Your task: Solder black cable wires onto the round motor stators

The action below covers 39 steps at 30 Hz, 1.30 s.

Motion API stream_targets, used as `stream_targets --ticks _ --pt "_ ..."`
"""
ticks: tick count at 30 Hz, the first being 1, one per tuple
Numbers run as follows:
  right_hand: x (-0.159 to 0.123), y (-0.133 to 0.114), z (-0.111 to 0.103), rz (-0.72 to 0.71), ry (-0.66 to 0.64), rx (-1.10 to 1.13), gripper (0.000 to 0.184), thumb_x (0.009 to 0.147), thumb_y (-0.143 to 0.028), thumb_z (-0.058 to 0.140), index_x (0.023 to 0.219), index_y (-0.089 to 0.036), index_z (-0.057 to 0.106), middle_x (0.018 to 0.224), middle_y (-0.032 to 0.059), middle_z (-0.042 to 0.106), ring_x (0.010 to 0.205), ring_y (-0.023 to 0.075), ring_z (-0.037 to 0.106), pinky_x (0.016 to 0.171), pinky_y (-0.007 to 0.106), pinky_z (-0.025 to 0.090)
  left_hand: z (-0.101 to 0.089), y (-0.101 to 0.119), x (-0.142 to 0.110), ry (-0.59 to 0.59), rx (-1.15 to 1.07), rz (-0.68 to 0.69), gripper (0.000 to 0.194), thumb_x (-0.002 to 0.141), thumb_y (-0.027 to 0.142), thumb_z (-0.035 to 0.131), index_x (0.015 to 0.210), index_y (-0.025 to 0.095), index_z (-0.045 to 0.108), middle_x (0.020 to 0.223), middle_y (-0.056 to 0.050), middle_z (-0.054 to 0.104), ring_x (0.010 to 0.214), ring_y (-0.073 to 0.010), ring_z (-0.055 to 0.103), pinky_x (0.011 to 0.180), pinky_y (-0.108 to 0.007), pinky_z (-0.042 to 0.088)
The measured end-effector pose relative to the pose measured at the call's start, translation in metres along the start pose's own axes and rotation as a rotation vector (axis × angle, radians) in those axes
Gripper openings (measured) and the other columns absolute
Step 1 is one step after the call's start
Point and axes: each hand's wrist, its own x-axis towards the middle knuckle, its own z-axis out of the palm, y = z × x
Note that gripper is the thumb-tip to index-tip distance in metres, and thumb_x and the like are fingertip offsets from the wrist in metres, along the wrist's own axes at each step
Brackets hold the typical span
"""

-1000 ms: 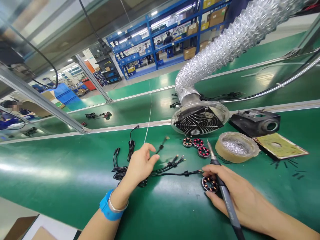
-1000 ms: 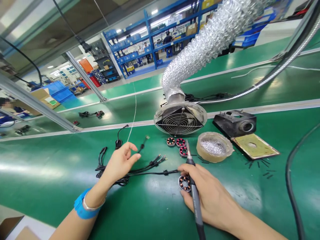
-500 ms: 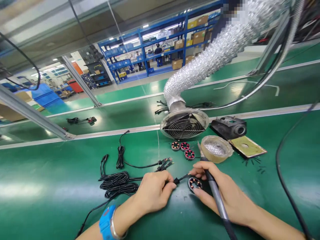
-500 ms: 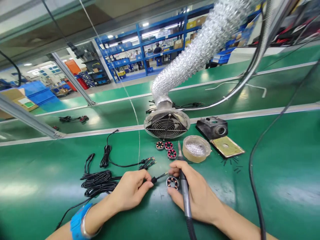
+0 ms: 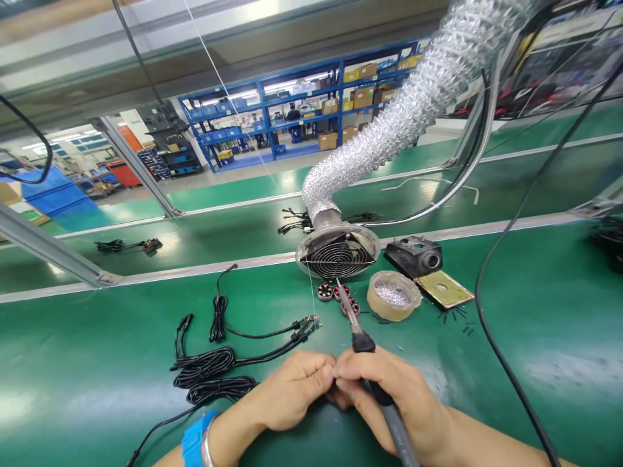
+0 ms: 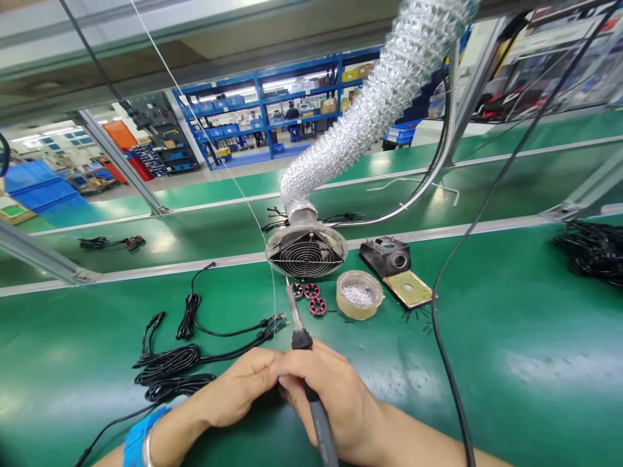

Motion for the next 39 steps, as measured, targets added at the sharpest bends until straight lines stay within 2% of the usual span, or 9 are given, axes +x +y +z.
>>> stream_targets --ticks 3,7,10,16,21,25,31,35,39 --pt "0.002 0.003 0.005 0.006 0.066 -0.014 0.033 0.089 -0.002 0.049 0.113 -0.024 0.049 0.086 0.0016 0.067 0.066 0.012 0.068 0.065 0.022 0.059 0.004 -0.009 0.002 0.002 -0.192 -0.128 0.062 0.083 0.078 0.041 0.077 0.017 0.051 0.062 0.002 0.05 0.046 -0.0091 0.042 0.047 -0.022 0.034" --pt "-0.007 0.011 0.016 0.145 0.177 -0.048 0.036 0.086 -0.006 0.055 0.117 -0.023 0.047 0.088 0.0024 0.065 0.063 0.0124 0.067 0.061 0.024 0.06 0.007 -0.01 -0.001 0.308 0.019 -0.06 0.052 0.092 0.065 0.041 0.072 0.017 0.049 0.064 0.003 0.046 0.058 -0.0103 0.04 0.057 -0.023 0.033" --pt "-0.014 0.012 0.021 0.259 0.172 -0.024 0.037 0.086 -0.009 0.055 0.119 -0.023 0.045 0.075 -0.0024 0.063 0.06 0.0127 0.067 0.06 0.023 0.06 0.009 -0.009 -0.003 0.371 0.09 -0.055 0.046 0.094 0.06 0.041 0.077 0.018 0.049 0.068 0.003 0.047 0.065 -0.0125 0.041 0.063 -0.025 0.034" --pt "-0.015 0.009 0.023 0.297 0.145 -0.101 0.033 0.085 -0.01 0.053 0.114 -0.024 0.046 0.084 -0.0003 0.064 0.061 0.0107 0.067 0.06 0.02 0.059 0.012 -0.012 -0.002 0.384 0.133 -0.118 0.033 0.097 0.047 0.038 0.081 0.019 0.046 0.073 0.003 0.045 0.069 -0.0138 0.04 0.064 -0.026 0.034" --pt "-0.017 0.011 0.018 0.182 0.075 -0.191 0.036 0.086 -0.006 0.05 0.118 -0.022 0.048 0.088 0.0025 0.067 0.064 0.0111 0.066 0.063 0.021 0.058 0.009 -0.008 0.0 0.302 0.25 -0.189 0.027 0.098 0.039 0.032 0.081 0.021 0.043 0.077 0.001 0.05 0.074 -0.0157 0.046 0.071 -0.028 0.039" --pt "-0.011 0.017 0.007 0.054 -0.008 -0.257 0.035 0.087 -0.006 0.052 0.119 -0.021 0.05 0.101 0.0081 0.07 0.081 0.0175 0.066 0.073 0.031 0.056 0.009 0.0 -0.003 0.195 0.427 -0.211 0.02 0.097 0.03 0.035 0.085 0.022 0.049 0.083 -0.002 0.059 0.08 -0.0185 0.054 0.076 -0.029 0.043" --pt "0.0 0.024 -0.003 -0.117 -0.15 -0.252 0.025 0.096 -0.012 0.041 0.115 -0.02 0.055 0.063 -0.0013 0.061 0.053 0.0152 0.047 0.052 0.029 0.038 0.011 0.004 -0.006 0.133 0.575 -0.178 0.023 0.096 0.024 0.035 0.091 0.021 0.057 0.088 -0.005 0.066 0.08 -0.0199 0.06 0.075 -0.03 0.046" --pt "-0.002 0.029 -0.009 -0.014 -0.092 -0.235 0.028 0.09 -0.007 0.052 0.112 -0.022 0.058 0.065 -0.0024 0.064 0.056 0.0148 0.05 0.055 0.029 0.04 0.008 0.003 -0.005 0.158 0.664 -0.188 0.02 0.095 0.028 0.038 0.083 0.021 0.052 0.081 -0.004 0.061 0.072 -0.0194 0.054 0.067 -0.03 0.041" --pt "-0.006 0.033 -0.01 -0.002 -0.132 -0.219 0.033 0.087 -0.004 0.053 0.113 -0.022 0.06 0.064 -0.0029 0.064 0.055 0.0137 0.048 0.054 0.028 0.039 0.006 0.0 -0.004 0.183 0.593 -0.155 0.017 0.092 0.026 0.04 0.079 0.021 0.049 0.077 -0.002 0.056 0.07 -0.0177 0.049 0.065 -0.03 0.036"
